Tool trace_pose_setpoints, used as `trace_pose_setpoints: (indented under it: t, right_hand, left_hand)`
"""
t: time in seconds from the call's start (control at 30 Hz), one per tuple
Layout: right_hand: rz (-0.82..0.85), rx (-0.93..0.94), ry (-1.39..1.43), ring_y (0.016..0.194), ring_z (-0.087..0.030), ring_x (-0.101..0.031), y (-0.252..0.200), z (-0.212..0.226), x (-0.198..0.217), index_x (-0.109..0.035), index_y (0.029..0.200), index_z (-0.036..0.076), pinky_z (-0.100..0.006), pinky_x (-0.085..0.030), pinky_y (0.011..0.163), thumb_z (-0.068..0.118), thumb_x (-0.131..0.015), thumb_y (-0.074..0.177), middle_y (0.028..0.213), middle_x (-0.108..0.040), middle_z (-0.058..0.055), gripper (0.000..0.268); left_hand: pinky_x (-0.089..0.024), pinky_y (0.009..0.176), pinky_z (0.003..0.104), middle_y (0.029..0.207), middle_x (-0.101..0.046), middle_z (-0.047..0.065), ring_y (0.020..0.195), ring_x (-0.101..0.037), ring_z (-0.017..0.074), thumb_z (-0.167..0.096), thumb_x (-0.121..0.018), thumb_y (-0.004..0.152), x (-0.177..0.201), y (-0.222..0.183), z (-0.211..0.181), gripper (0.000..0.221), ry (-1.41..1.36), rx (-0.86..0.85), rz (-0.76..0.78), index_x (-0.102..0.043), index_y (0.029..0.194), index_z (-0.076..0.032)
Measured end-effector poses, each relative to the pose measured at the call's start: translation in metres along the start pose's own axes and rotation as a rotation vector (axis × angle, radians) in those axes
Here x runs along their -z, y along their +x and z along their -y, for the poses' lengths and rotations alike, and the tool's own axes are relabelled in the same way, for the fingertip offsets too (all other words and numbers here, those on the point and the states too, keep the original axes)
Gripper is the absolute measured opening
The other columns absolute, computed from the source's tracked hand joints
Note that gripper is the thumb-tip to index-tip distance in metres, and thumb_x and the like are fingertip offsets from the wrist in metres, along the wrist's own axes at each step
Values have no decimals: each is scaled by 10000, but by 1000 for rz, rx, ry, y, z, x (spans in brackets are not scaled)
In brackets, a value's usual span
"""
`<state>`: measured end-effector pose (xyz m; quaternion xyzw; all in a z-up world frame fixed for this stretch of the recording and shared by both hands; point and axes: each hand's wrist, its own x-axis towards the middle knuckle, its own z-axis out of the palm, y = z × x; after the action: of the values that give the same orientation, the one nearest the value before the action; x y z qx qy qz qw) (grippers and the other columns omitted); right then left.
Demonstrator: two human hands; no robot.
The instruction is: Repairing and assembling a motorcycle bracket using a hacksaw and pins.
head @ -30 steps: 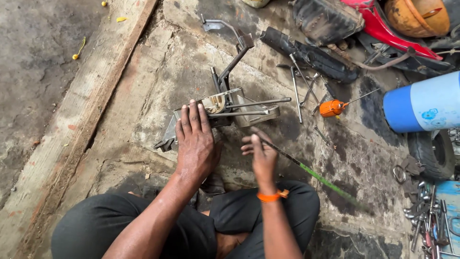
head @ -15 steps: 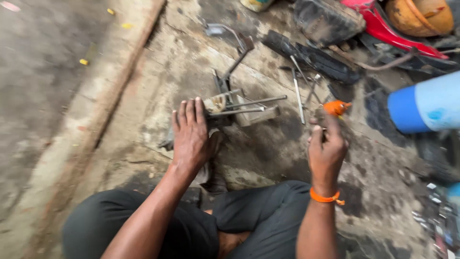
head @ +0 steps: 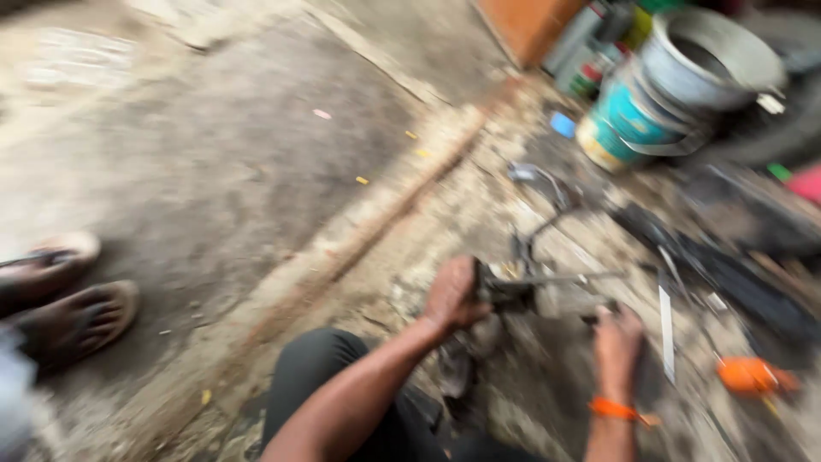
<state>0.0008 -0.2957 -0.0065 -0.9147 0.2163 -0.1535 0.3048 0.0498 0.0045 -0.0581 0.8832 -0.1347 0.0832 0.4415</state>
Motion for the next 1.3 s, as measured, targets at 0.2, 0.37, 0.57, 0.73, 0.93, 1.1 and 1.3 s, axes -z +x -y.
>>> trace_pose_setpoints:
  t: [0.2,0.37,0.57,0.73,0.93,1.1,1.3]
  right_hand:
    - [50,-98,117,747,-231,-666,29,39,-17,-721,1205,-87,-393,-496,703,199,-573,1060,862,-707,-192,354]
    - [15,373,44,984,-422,-679,64,19,-44,-649,1393,-75,-463,-506,893,251,-500,1117,1085,-695,-285,453]
    - [16,464,-199,1109,-468,-665,47,-2,-42,-698,1348,17,-507,-507,1007,213,-433,1163,1149,-704,-279,378]
    - [98,203,-170,805,-366,-656,55,-47,-76,-663,1135,30,-478,-515,732,224,-517,1069,1129,-758,-198,252]
    - [-44,329,-156,875,-439,-668,16,31,-40,-669,1067,44,-491,-525,708,206,-570,1085,944,-697,-231,191]
    - [-136,621,-39,943,-415,-695,16,76,-34,-676,1115,28,-456,-560,785,135,-603,1035,1042,-714,-209,153]
    - [-160,559,43,899,-329,-734,42,101,-27,-731,1079,18,-378,-597,757,85,-709,951,1030,-731,-175,145]
  left_hand:
    - [-455,903,506,1053,-572,197,1025,-551,409,-250,-818,743,-1,-19,-13,525,-105,55,-278,-512,1115,-40]
    - [-451,970,459,1088,-482,147,1043,-499,307,-192,-731,715,-2,-14,-35,624,-20,413,-70,-436,1249,-58]
    - [-430,1017,488,1184,-428,173,1125,-448,314,-333,-722,817,28,-21,-60,695,-73,315,12,-386,1332,-9]
    - [-396,1044,528,1257,-460,253,1199,-456,401,-459,-728,864,1,-24,-35,789,4,240,-90,-406,1380,43]
    - [-268,1156,528,1467,-378,343,1378,-359,482,-475,-761,844,24,-32,-71,970,-24,167,-71,-305,1472,107]
    - [-260,1149,514,1519,-336,296,1351,-360,447,-489,-782,780,58,-17,-86,1046,-12,247,47,-266,1487,85]
    - [-188,1198,591,1476,-367,258,1396,-330,434,-559,-787,765,54,31,-78,1046,124,42,59,-292,1467,37]
